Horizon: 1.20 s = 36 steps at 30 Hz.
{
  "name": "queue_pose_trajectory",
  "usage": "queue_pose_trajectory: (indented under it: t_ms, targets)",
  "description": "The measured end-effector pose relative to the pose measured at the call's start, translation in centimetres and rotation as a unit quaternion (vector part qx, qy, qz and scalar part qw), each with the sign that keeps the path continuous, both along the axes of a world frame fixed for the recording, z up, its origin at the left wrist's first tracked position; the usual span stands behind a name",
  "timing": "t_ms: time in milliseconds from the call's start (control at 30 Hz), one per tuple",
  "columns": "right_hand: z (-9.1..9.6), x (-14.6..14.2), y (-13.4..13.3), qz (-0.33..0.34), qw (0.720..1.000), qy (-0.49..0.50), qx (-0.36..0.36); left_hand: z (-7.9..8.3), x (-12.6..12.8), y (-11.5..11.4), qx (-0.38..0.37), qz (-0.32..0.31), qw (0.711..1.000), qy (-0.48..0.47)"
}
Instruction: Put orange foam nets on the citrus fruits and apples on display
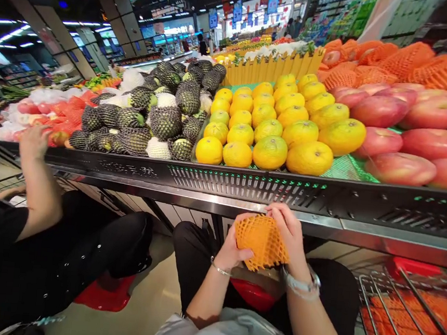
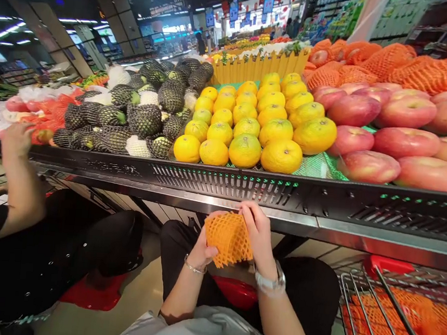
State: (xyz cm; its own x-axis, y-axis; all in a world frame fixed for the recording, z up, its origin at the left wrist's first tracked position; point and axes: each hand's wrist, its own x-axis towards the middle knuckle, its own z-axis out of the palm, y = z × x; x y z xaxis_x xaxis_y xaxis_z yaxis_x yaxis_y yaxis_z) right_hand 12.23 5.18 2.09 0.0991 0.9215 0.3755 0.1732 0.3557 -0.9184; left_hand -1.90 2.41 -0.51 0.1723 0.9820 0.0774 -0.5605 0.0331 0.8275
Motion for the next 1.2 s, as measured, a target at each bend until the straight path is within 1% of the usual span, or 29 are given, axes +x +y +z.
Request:
queue_pose_trajectory:
  t_ms: [33, 67, 100, 133, 167, 200, 233, 267, 300, 333, 367, 433, 500, 533, 567, 633, 667, 700, 733, 767, 800, 867, 967, 1033, 1100, 1133, 1200]
  targets:
    - [0.6, 0.7, 0.5, -0.001, 1.0, 0.014, -0.009, 0.2, -0.2, -0.1, 0.041, 0.0, 0.999, 0.02]
    - [1.1, 1.6, 0.8, -0.022, 0.998, 0.054, 0.001, 0.3, -0.3, -0.1, 0.059, 0.013, 0.998, 0.024]
    - [1.5, 2.6, 0.8, -0.062, 0.991, 0.113, 0.026, 0.3, -0.5, 0.1, 0.05, 0.035, 0.998, 0.014]
    - [1.7, 3.7, 0.7, -0.117, 0.974, 0.183, 0.063, 0.2, -0.6, 0.4, 0.018, 0.068, 0.998, -0.003]
    - [1.7, 4.6, 0.5, -0.171, 0.948, 0.248, 0.102, 0.0, -0.8, 0.9, -0.027, 0.109, 0.993, -0.019]
    - [1.5, 5.3, 0.2, -0.206, 0.925, 0.292, 0.128, -0.2, -0.8, 1.3, -0.071, 0.153, 0.985, -0.031]
    - [1.2, 5.6, 0.0, -0.217, 0.917, 0.306, 0.135, -0.4, -0.7, 1.7, -0.104, 0.188, 0.976, -0.036]
    - [0.6, 5.6, -0.1, -0.207, 0.925, 0.295, 0.122, -0.7, -0.5, 2.0, -0.119, 0.21, 0.97, -0.037]
    - [-0.2, 5.2, -0.1, -0.181, 0.94, 0.273, 0.095, -0.9, -0.2, 2.2, -0.111, 0.213, 0.97, -0.034]
    - [-1.0, 4.7, 0.1, -0.145, 0.955, 0.251, 0.059, -1.0, 0.1, 2.2, -0.085, 0.201, 0.976, -0.027]
    - [-1.9, 4.2, 0.3, -0.105, 0.966, 0.237, 0.02, -1.1, 0.5, 2.1, -0.043, 0.18, 0.983, -0.014]
    - [-3.4, 3.3, 0.8, -0.03, 0.97, 0.236, -0.045, -1.1, 0.9, 1.8, 0.059, 0.146, 0.987, 0.034]
    - [-4.3, 3.2, 0.9, 0.045, 0.967, 0.232, -0.091, -0.6, 0.6, 1.7, 0.152, 0.137, 0.972, 0.117]
    - [-4.4, 3.5, 0.7, 0.088, 0.966, 0.218, -0.108, -0.3, 0.1, 1.7, 0.186, 0.129, 0.959, 0.169]
    - [-4.4, 3.8, 0.4, 0.135, 0.963, 0.199, -0.122, 0.1, -0.4, 1.7, 0.21, 0.107, 0.945, 0.227]
    - [-4.3, 4.4, -0.4, 0.239, 0.946, 0.16, -0.149, 0.8, -1.3, 1.6, 0.236, 0.023, 0.912, 0.335]
    - [-4.4, 4.5, -0.8, 0.283, 0.934, 0.144, -0.162, 1.1, -1.6, 1.5, 0.241, -0.024, 0.896, 0.373]
    - [-4.5, 4.5, -1.1, 0.315, 0.924, 0.132, -0.174, 1.2, -1.8, 1.4, 0.243, -0.067, 0.882, 0.399]
    - [-4.9, 4.3, -1.3, 0.331, 0.917, 0.124, -0.184, 1.2, -1.7, 1.3, 0.241, -0.098, 0.872, 0.415]
    - [-5.4, 4.0, -1.5, 0.331, 0.916, 0.121, -0.191, 1.1, -1.6, 1.2, 0.236, -0.114, 0.866, 0.425]
    - [-6.1, 3.7, -1.5, 0.315, 0.921, 0.122, -0.193, 0.8, -1.4, 1.1, 0.229, -0.118, 0.863, 0.434]
    - [-7.5, 3.1, -1.3, 0.265, 0.934, 0.129, -0.202, 0.1, -0.8, 1.2, 0.214, -0.113, 0.861, 0.447]
    - [-8.9, 2.4, -0.8, 0.211, 0.939, 0.141, -0.233, -0.7, -0.4, 1.4, 0.199, -0.096, 0.873, 0.435]
    - [-9.1, 2.1, -0.7, 0.198, 0.938, 0.147, -0.242, -0.8, -0.2, 1.5, 0.193, -0.072, 0.885, 0.417]
    - [-9.0, 1.7, -0.8, 0.187, 0.942, 0.155, -0.231, -0.5, 0.0, 1.3, 0.19, -0.041, 0.902, 0.387]
    - [-9.0, 1.5, -1.0, 0.183, 0.943, 0.162, -0.224, -0.4, 0.1, 1.1, 0.188, -0.024, 0.916, 0.354]
    - [-8.8, 1.5, -1.5, 0.174, 0.945, 0.181, -0.21, -0.2, 0.3, 0.9, 0.181, 0.02, 0.953, 0.243]
